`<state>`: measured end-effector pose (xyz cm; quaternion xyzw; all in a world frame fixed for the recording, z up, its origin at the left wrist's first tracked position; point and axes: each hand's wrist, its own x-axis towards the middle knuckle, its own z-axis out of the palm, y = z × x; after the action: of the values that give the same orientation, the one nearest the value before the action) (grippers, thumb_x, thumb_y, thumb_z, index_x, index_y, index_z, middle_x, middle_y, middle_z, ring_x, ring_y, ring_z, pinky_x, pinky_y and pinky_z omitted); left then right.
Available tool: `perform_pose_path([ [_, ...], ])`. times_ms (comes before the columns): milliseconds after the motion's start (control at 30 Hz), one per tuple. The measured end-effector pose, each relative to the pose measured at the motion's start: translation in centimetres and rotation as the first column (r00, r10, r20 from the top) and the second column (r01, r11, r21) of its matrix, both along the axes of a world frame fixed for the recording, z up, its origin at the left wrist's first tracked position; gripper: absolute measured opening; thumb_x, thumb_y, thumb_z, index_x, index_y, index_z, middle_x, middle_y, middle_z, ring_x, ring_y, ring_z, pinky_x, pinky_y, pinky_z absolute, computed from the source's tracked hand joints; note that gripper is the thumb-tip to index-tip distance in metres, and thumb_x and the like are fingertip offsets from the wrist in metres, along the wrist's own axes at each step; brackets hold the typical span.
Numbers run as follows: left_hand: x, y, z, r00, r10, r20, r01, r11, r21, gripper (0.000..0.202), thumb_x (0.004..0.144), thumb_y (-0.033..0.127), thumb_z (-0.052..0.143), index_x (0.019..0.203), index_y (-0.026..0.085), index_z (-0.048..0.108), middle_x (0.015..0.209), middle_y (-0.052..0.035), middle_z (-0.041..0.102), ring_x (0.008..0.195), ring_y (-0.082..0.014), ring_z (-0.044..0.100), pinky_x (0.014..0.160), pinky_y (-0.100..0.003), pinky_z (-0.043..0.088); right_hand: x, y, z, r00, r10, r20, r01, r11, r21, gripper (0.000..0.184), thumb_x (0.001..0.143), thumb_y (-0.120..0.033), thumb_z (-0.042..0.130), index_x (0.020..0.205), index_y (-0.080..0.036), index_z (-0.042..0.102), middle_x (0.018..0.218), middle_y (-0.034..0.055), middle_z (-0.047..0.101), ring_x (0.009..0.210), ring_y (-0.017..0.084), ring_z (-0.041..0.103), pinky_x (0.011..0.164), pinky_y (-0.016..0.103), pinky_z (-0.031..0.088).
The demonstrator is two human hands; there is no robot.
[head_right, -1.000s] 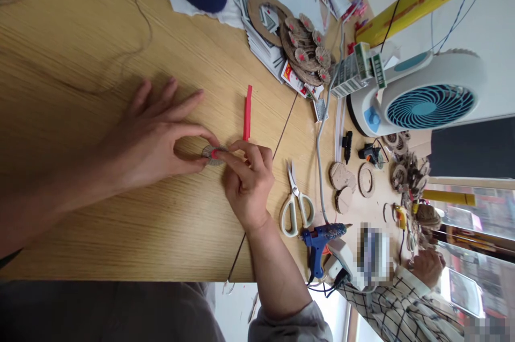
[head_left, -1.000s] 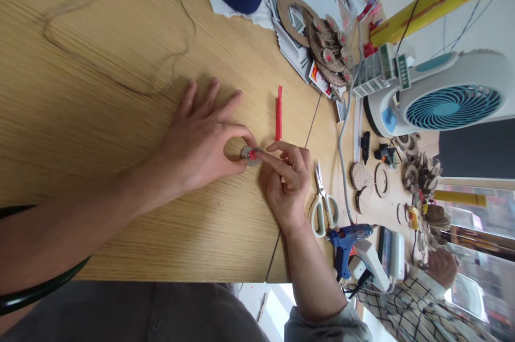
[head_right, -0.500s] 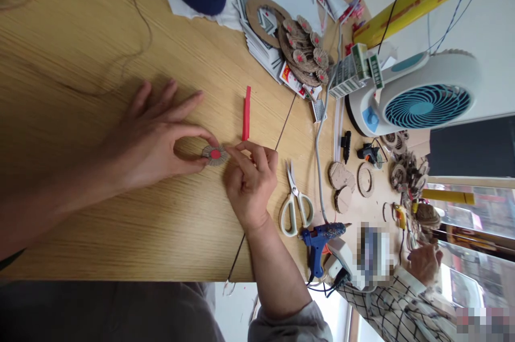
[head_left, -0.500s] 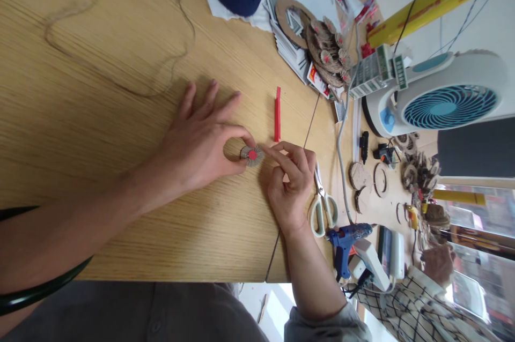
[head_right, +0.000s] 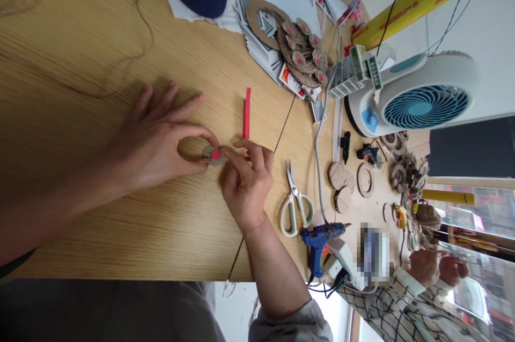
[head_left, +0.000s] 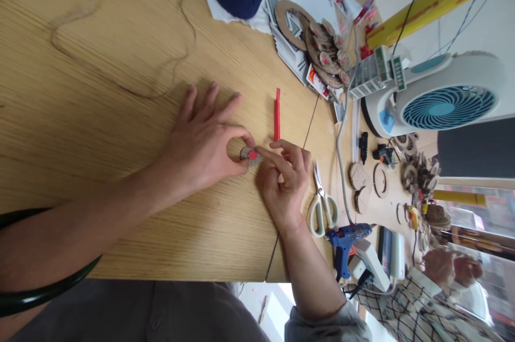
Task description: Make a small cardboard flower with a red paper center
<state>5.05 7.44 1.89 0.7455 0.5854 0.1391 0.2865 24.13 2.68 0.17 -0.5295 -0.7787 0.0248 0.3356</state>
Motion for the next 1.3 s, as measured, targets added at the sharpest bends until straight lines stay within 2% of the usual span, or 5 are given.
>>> perform_pose_path([
  [367,-0.30,-0.26,-0.84,0.996,-0.007,0.088,-0.004,0.993,0.116,0.020,0.080,0.031,0.090,0.099,0.027,0.086,0.178,-0.0063,0.040,0.168,-0.0492,0.021,0.134,-0.076,0.009,0.09,-0.03,0.11,0.997,0.069,0.019,-0.069,0.998,-0.004,0.046,0.097,0.000,0.055,0.109,-0.034,0.083,0.123,0.0052,0.074,0.113,0.026,0.059,0.094,0.046,0.059],
  [667,-0.36,-0.42,-0.69,0.996,-0.018,0.082,0.008,0.992,0.123,0.017,0.085,0.034,0.087,0.100,0.026,0.086,0.178,-0.0084,0.040,0.168,-0.0505,0.020,0.135,-0.076,0.009,-0.04,0.02,-0.15,0.991,0.073,0.109,-0.076,0.997,0.030,0.041,0.095,-0.001,0.061,0.104,-0.034,0.082,0.125,0.0031,0.076,0.114,0.027,0.059,0.095,0.048,0.059],
  [933,-0.60,-0.49,-0.58,0.997,-0.039,0.065,0.033,0.995,0.098,0.023,0.085,0.033,0.087,0.105,0.021,0.086,0.179,-0.0148,0.037,0.169,-0.0507,0.016,0.134,-0.075,0.009,0.18,0.01,0.02,0.999,0.048,-0.025,-0.047,0.998,0.033,0.055,0.095,0.005,0.051,0.113,-0.035,0.083,0.125,0.0047,0.075,0.115,0.025,0.060,0.095,0.047,0.059],
  [1167,-0.63,-0.42,-1.00,0.996,-0.039,0.084,0.026,0.988,0.150,0.020,0.087,0.038,0.084,0.104,0.026,0.085,0.178,-0.0075,0.040,0.169,-0.0486,0.019,0.134,-0.076,0.009,0.40,0.24,-0.32,0.998,0.019,-0.065,-0.019,1.000,0.005,0.054,0.093,0.005,0.049,0.111,-0.033,0.083,0.121,0.0041,0.077,0.116,0.024,0.064,0.095,0.046,0.060],
  [1300,-0.79,-0.08,-0.85,0.995,0.009,0.094,-0.014,0.999,0.050,0.027,0.084,0.039,0.083,0.110,0.033,0.084,0.179,0.0025,0.039,0.172,-0.0404,0.013,0.140,-0.063,0.003,0.38,0.27,-0.34,0.996,0.015,-0.084,-0.017,1.000,-0.016,0.055,0.092,0.007,0.048,0.109,-0.033,0.083,0.117,0.0024,0.080,0.114,0.023,0.066,0.096,0.045,0.059],
])
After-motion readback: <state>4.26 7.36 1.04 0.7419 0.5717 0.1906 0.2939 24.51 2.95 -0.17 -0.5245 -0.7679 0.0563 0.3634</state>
